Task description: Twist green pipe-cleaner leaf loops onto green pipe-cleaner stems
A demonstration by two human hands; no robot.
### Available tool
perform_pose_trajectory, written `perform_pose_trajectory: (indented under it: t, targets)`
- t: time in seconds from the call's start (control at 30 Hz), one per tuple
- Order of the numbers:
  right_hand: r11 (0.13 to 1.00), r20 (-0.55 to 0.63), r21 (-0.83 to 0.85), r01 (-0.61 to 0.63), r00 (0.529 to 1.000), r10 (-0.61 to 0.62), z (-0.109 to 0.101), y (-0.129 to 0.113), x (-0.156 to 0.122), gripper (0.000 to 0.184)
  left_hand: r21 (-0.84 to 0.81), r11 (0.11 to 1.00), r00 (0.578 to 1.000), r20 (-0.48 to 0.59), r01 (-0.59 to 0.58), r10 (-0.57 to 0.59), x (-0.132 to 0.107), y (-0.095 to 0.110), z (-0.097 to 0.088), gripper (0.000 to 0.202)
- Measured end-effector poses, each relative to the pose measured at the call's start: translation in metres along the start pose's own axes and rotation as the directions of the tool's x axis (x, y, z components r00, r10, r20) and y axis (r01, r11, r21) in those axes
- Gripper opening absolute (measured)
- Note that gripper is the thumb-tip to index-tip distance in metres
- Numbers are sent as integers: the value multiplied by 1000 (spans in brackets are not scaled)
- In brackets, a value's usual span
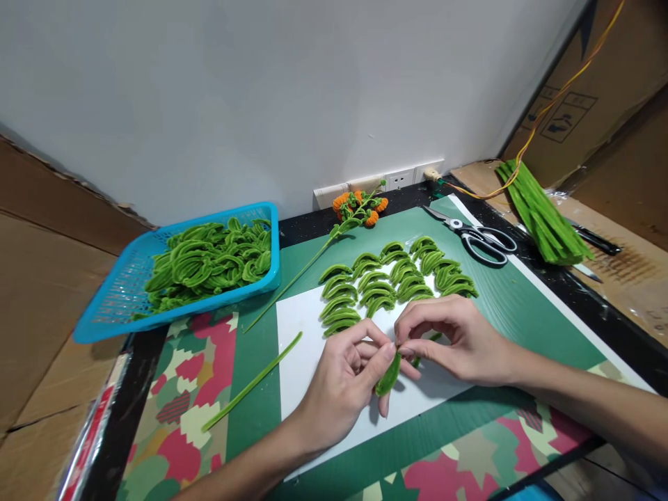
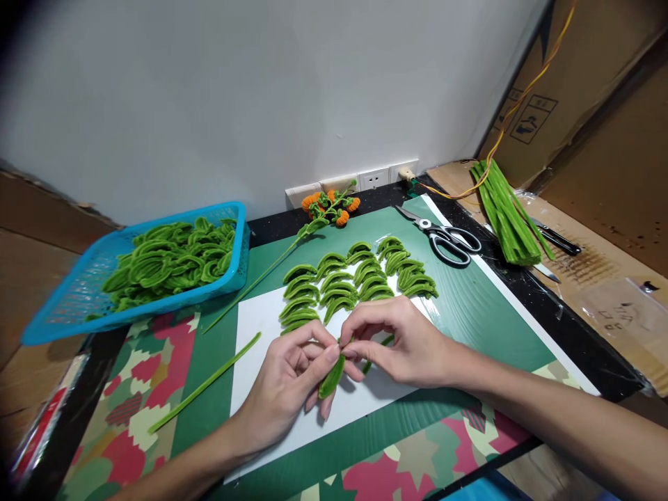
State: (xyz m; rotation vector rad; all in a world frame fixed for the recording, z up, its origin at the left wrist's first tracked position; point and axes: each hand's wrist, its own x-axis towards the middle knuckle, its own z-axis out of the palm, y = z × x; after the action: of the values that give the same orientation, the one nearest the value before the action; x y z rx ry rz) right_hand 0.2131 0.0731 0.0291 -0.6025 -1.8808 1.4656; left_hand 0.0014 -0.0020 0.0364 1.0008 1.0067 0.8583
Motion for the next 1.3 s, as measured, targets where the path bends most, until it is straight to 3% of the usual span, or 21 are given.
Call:
perform_pose_trajectory:
  t: [0.2, 0.37, 0.53, 0.67, 0.77, 0.83, 1.0, 1.1, 1.2, 1.3]
  targets:
    - [994, 4, 106, -31, 1000, 31, -3, -2, 2, 8, -17, 1000, 1000, -5, 6, -6, 3, -1, 0, 32]
    - [994, -91, 94, 52, 995, -44, -9, 0, 4, 4, 2, 999, 998, 44, 36, -36, 4, 0, -1, 44]
    - [987, -71, 151, 62, 996, -52, -9, 1, 4, 8, 59, 997, 995, 74, 59, -63, 3, 1, -3, 49]
    - [986, -12, 5, 164, 986, -164, -12, -2, 5, 15, 46, 996, 995, 70, 74, -77, 3, 0, -4, 49]
    - [956, 33, -113, 270, 963, -268, -14, -5, 5, 11, 40, 996, 994, 65, 84, -86, 1, -2, -4, 50]
    - [946, 27, -168, 275, 961, -275, -15, -6, 6, 7, 60, 996, 995, 63, 68, -72, 0, -4, -4, 55]
    - [972, -61, -170, 164, 982, -176, -10, -8, 4, 5, 242, 970, 993, 105, 19, -46, -3, -6, -2, 57]
    - [998, -105, 47, 33, 994, -28, -2, -4, 3, 13, 232, 972, 992, 114, 29, -57, -3, -4, -2, 53]
    - [956, -108, 283, -80, 988, 114, 6, 4, 3, 15, 196, 980, 992, 113, 35, -58, -2, -3, -1, 56]
    - [945, -142, 318, -79, 981, 130, 12, 10, 4, 14, 241, 969, 993, 97, 44, -70, -2, -2, 1, 61]
